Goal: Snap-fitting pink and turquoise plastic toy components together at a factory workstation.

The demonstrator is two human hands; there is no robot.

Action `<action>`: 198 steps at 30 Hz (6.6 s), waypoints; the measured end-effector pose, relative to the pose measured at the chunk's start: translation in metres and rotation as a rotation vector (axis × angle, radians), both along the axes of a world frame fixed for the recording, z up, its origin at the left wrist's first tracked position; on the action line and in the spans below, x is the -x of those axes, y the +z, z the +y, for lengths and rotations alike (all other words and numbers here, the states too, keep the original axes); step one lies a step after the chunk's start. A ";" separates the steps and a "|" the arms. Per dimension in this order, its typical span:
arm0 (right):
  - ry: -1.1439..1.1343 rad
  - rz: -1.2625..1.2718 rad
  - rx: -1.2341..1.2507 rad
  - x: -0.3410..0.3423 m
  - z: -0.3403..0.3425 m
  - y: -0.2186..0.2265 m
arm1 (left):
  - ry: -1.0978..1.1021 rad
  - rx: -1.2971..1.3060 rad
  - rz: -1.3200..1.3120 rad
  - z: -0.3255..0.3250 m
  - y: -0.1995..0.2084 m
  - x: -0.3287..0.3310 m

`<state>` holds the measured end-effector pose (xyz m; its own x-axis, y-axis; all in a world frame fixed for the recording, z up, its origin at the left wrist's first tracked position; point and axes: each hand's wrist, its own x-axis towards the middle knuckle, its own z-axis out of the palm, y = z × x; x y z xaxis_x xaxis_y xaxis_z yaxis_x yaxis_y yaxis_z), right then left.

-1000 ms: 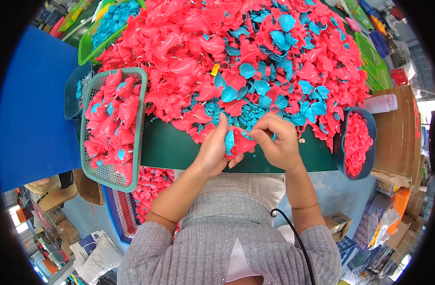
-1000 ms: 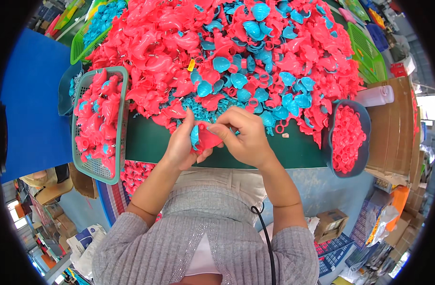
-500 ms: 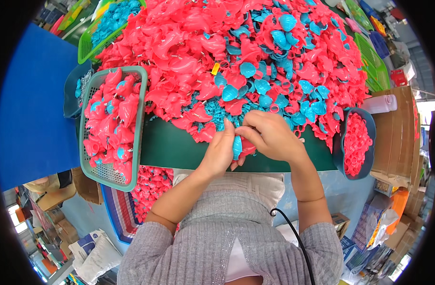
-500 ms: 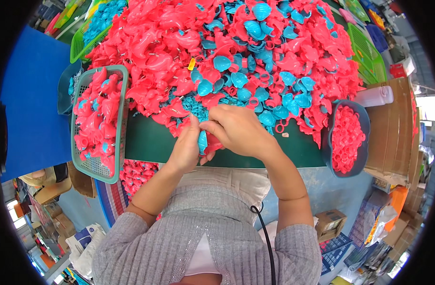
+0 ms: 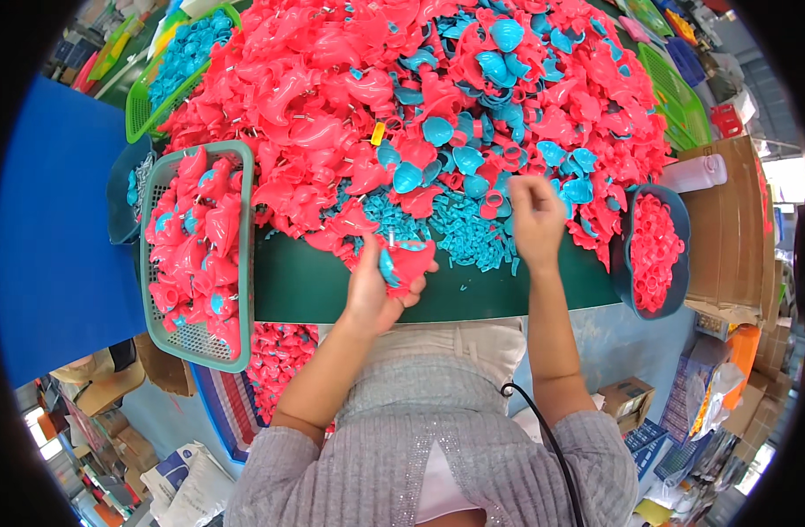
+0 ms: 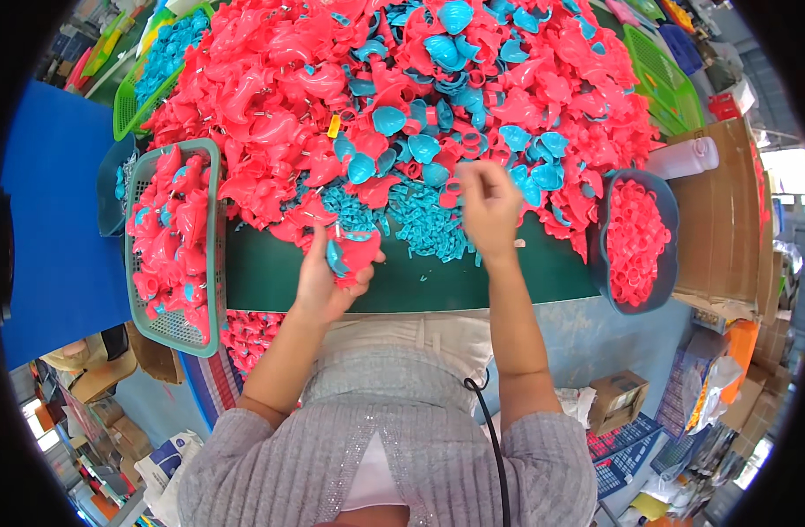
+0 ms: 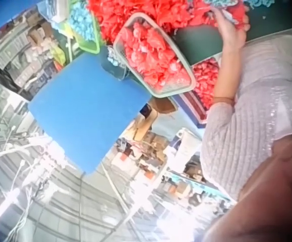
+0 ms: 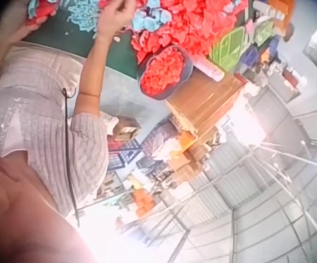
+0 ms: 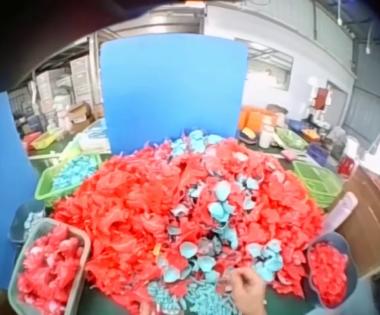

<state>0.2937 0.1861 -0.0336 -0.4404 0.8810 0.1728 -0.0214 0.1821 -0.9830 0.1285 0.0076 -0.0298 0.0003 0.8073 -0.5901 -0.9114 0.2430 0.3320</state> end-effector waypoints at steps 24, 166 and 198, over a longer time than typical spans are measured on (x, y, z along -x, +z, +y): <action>0.224 -0.565 -0.870 0.050 -0.036 -0.017 | 0.159 0.013 -0.035 -0.005 -0.013 -0.001; -0.228 -0.605 -0.536 0.099 -0.007 -0.001 | 0.904 -0.455 0.228 -0.022 0.046 0.112; 0.160 -0.481 -0.466 0.059 -0.035 -0.032 | 0.110 -0.039 0.695 0.002 -0.012 0.022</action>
